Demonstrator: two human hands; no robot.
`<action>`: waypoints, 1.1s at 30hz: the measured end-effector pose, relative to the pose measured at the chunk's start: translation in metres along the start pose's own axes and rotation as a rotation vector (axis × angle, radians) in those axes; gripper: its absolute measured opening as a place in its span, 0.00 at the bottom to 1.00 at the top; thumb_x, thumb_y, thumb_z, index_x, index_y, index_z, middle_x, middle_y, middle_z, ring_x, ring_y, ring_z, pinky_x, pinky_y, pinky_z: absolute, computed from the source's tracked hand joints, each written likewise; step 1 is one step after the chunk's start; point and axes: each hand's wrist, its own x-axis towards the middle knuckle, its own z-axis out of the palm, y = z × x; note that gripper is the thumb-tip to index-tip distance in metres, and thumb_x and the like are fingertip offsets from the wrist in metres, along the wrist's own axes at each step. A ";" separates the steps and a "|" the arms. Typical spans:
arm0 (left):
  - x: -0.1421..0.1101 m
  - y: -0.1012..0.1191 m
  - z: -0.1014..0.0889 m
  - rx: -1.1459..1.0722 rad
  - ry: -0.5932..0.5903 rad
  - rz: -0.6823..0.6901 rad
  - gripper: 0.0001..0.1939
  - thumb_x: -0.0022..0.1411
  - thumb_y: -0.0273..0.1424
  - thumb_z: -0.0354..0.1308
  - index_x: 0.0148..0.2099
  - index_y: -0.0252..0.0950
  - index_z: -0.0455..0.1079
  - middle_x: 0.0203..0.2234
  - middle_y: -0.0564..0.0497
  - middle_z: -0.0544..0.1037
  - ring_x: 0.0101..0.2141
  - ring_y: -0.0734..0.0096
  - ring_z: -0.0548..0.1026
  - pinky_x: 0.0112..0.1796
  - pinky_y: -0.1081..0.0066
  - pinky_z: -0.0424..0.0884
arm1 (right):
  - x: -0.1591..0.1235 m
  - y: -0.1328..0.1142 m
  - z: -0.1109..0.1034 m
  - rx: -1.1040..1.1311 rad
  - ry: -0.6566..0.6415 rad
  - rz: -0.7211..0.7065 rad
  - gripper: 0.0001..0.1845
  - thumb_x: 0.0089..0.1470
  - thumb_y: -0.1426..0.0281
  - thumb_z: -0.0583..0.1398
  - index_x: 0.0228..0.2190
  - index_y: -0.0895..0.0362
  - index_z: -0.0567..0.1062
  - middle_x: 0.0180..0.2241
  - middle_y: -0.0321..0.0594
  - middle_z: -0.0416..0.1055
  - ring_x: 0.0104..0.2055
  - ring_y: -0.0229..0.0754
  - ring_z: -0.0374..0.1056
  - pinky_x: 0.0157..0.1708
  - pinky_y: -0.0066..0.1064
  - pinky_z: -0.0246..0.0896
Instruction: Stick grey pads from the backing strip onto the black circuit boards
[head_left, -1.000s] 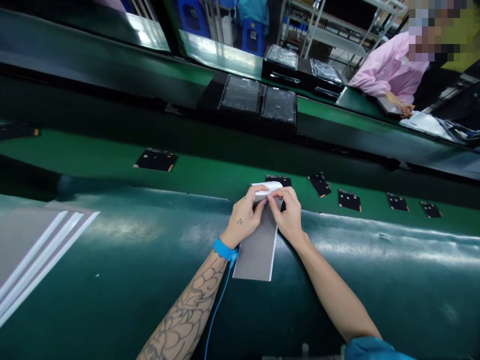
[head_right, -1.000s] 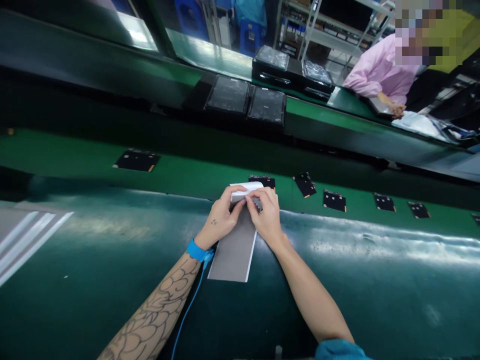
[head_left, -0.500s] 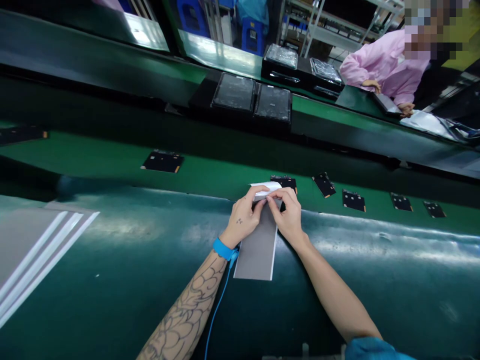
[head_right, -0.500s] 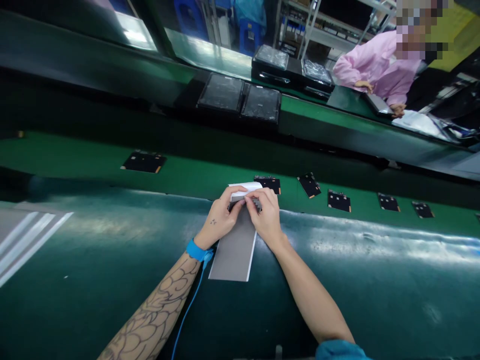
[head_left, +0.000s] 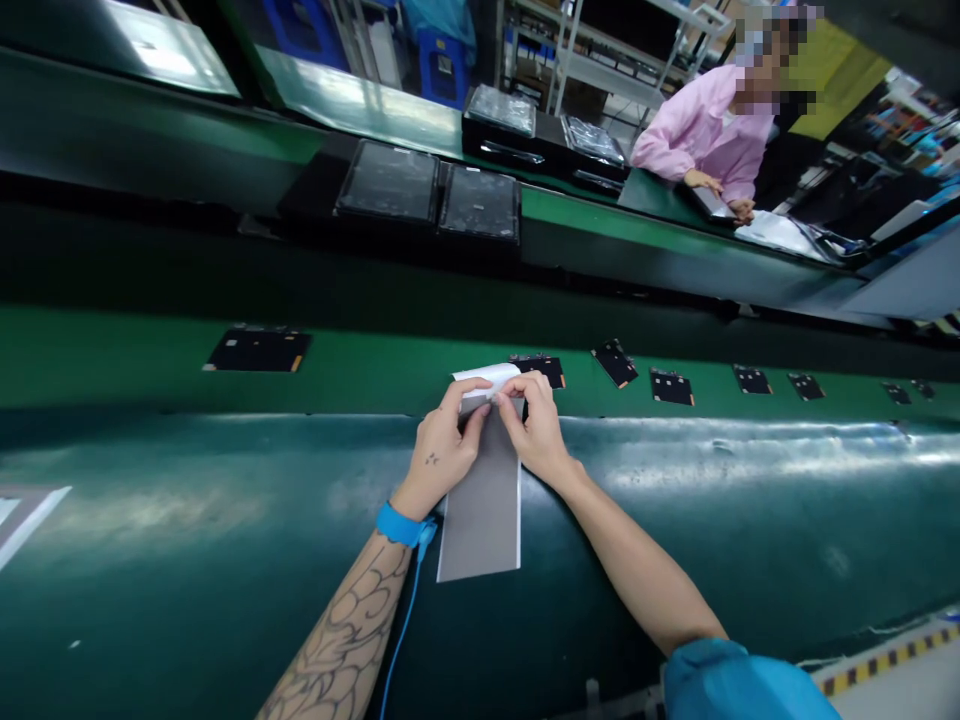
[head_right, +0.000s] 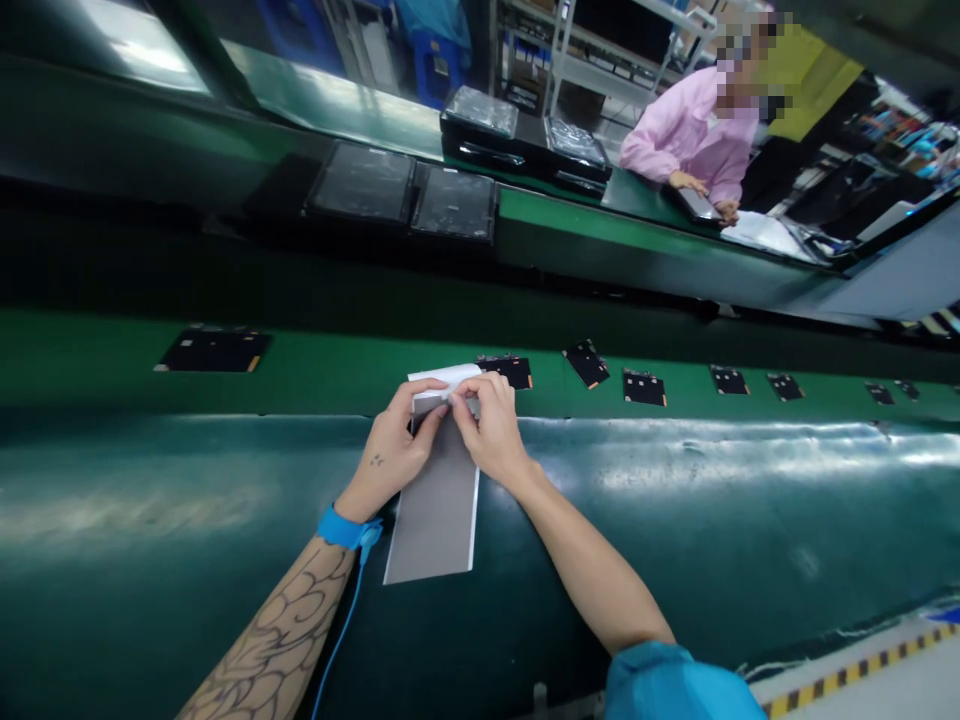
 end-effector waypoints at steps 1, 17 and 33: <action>0.000 0.000 -0.001 0.001 0.003 -0.003 0.14 0.74 0.32 0.57 0.60 0.42 0.72 0.34 0.53 0.80 0.22 0.69 0.69 0.30 0.67 0.63 | 0.006 0.007 -0.010 -0.001 0.037 0.017 0.06 0.74 0.64 0.57 0.44 0.50 0.72 0.44 0.42 0.75 0.48 0.47 0.71 0.51 0.42 0.67; -0.002 0.000 -0.004 0.015 0.019 -0.012 0.15 0.76 0.35 0.59 0.61 0.39 0.71 0.38 0.49 0.79 0.31 0.66 0.75 0.31 0.68 0.66 | 0.015 0.111 -0.141 -0.136 -0.212 0.153 0.34 0.62 0.56 0.68 0.65 0.49 0.70 0.66 0.49 0.73 0.69 0.58 0.68 0.71 0.53 0.59; -0.003 -0.004 -0.006 0.011 0.009 -0.033 0.15 0.76 0.35 0.59 0.62 0.40 0.71 0.41 0.48 0.79 0.30 0.69 0.74 0.29 0.69 0.66 | 0.019 0.139 -0.144 -0.339 -0.019 0.394 0.18 0.68 0.50 0.61 0.41 0.50 0.82 0.53 0.47 0.76 0.60 0.60 0.68 0.65 0.57 0.58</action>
